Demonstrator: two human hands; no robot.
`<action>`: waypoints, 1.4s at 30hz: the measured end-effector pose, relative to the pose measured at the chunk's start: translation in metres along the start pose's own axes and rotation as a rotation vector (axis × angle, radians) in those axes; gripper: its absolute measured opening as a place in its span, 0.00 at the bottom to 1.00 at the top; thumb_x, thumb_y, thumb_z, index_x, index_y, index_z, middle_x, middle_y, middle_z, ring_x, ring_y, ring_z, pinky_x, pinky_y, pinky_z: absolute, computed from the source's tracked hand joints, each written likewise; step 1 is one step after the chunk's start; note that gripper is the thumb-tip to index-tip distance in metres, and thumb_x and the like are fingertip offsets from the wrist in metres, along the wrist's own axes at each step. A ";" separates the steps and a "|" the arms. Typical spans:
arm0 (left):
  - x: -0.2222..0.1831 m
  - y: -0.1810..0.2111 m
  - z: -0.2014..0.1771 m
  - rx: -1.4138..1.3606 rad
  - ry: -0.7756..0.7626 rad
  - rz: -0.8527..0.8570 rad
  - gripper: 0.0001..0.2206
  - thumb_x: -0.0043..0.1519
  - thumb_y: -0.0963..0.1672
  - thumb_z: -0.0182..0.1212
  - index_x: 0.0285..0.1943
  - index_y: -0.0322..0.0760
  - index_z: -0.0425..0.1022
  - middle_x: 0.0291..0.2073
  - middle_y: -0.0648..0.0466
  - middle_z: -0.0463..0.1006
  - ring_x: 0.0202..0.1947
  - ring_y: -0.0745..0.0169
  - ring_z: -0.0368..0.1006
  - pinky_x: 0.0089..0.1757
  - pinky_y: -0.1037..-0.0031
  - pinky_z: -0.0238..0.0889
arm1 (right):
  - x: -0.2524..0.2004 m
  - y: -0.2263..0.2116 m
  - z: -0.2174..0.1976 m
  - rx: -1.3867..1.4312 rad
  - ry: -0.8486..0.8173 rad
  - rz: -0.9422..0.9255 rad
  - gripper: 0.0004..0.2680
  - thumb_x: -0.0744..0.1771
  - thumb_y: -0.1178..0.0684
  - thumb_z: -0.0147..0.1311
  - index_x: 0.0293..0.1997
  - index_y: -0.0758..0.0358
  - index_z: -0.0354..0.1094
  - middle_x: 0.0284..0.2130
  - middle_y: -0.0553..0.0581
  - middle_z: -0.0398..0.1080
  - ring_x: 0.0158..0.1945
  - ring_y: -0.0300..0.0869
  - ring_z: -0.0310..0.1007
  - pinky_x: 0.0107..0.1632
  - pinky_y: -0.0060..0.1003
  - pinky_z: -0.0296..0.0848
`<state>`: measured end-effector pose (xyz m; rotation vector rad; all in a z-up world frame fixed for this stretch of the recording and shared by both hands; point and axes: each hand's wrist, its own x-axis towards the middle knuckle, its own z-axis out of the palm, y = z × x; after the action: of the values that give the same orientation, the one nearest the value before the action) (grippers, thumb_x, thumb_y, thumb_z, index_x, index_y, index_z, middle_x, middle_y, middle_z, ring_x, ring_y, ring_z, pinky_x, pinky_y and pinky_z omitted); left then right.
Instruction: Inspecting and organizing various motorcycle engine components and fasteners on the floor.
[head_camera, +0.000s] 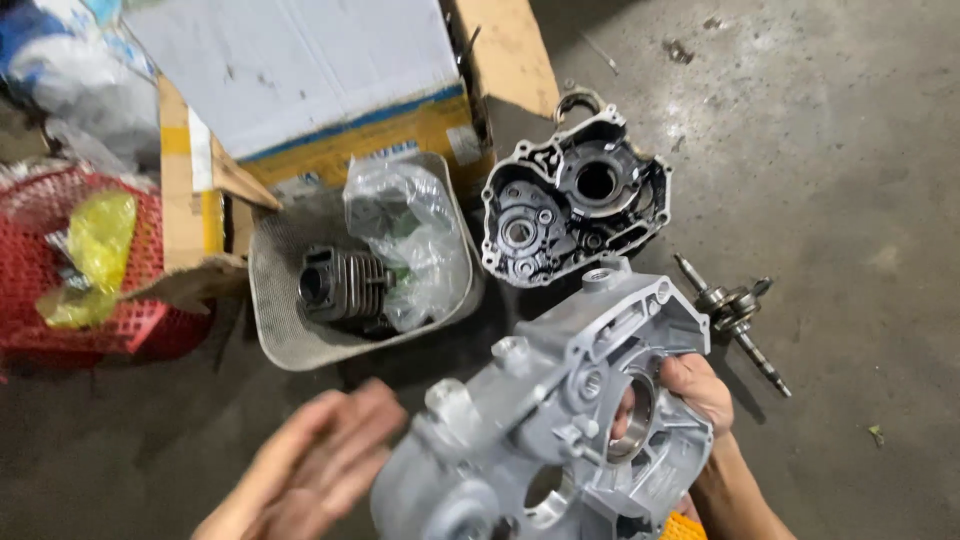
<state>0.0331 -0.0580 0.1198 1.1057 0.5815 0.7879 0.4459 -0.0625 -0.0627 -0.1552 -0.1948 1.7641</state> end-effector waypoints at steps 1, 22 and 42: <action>0.035 0.007 0.004 -0.041 0.011 -0.015 0.31 0.72 0.49 0.52 0.78 0.29 0.45 0.77 0.31 0.56 0.75 0.31 0.54 0.70 0.45 0.50 | -0.001 -0.007 0.010 -0.036 -0.118 0.010 0.17 0.73 0.52 0.50 0.47 0.89 0.64 0.37 0.80 0.75 0.38 0.67 0.80 0.40 0.58 0.81; 0.071 -0.051 0.016 0.043 0.382 -0.464 0.26 0.57 0.39 0.65 0.66 0.30 0.69 0.50 0.52 0.81 0.46 0.67 0.77 0.48 0.72 0.70 | -0.013 0.012 0.000 -0.467 0.304 -0.003 0.18 0.67 0.52 0.46 0.52 0.85 0.67 0.39 0.78 0.78 0.39 0.59 0.82 0.46 0.51 0.80; 0.082 -0.082 0.011 0.058 0.497 -0.559 0.21 0.59 0.41 0.62 0.62 0.29 0.70 0.44 0.43 0.85 0.44 0.57 0.83 0.42 0.62 0.78 | -0.003 0.018 -0.023 -0.450 0.280 0.053 0.17 0.67 0.53 0.47 0.53 0.85 0.65 0.39 0.78 0.77 0.38 0.56 0.81 0.45 0.46 0.80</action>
<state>0.1121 -0.0175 0.0448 0.7343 1.2741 0.5490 0.4341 -0.0679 -0.0887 -0.7327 -0.3834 1.7065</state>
